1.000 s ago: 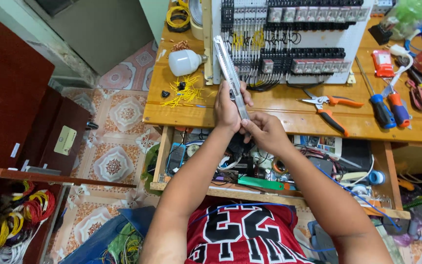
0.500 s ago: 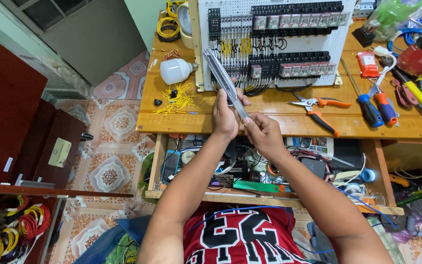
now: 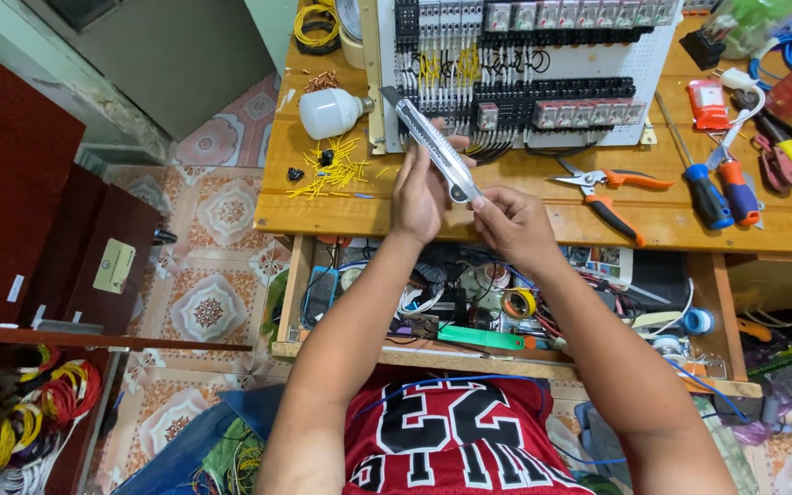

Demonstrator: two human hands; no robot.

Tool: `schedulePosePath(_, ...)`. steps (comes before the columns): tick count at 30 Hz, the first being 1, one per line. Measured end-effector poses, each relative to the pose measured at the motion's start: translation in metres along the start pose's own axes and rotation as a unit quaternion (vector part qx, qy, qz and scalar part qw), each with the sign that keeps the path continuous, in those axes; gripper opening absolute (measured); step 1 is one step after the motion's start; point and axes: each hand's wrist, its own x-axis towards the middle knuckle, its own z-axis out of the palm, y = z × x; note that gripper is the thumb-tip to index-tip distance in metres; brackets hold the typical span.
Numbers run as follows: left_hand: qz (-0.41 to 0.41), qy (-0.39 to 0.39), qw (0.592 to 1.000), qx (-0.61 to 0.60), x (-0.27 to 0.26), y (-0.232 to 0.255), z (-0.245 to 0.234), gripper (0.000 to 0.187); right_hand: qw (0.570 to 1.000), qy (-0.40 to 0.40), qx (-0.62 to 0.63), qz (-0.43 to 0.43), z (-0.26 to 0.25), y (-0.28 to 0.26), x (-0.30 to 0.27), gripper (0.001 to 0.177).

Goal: Stripping insulation from electrical wires and preparing them for connection to a control panel

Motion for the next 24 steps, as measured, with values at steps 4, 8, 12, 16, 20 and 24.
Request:
schedulePosePath(4,0.003,0.0,1.0,-0.012,0.001,-0.008,-0.011,0.052,1.0,0.004,-0.011,0.005,-0.011,-0.009,0.0,0.011)
schedulePosePath(8,0.019,-0.001,1.0,-0.004,0.0,-0.007,-0.013,0.057,0.999,0.025,-0.034,-0.008,-0.015,-0.028,-0.002,0.014)
schedulePosePath(12,0.018,-0.004,1.0,-0.021,0.002,-0.001,-0.007,0.056,0.997,0.033,-0.047,-0.045,-0.025,-0.02,0.003,0.014)
schedulePosePath(16,0.019,0.015,0.999,-0.022,0.003,0.009,-0.003,0.053,0.994,0.056,-0.065,-0.073,-0.034,-0.008,0.006,0.015)
schedulePosePath(20,0.067,0.107,0.991,-0.032,0.013,0.015,-0.02,0.043,0.988,0.073,-0.081,-0.11,-0.032,-0.011,0.008,0.015)
schedulePosePath(24,0.076,0.223,0.97,-0.059,0.018,0.017,-0.024,0.022,0.986,0.088,-0.076,-0.12,-0.025,-0.009,0.007,0.015)
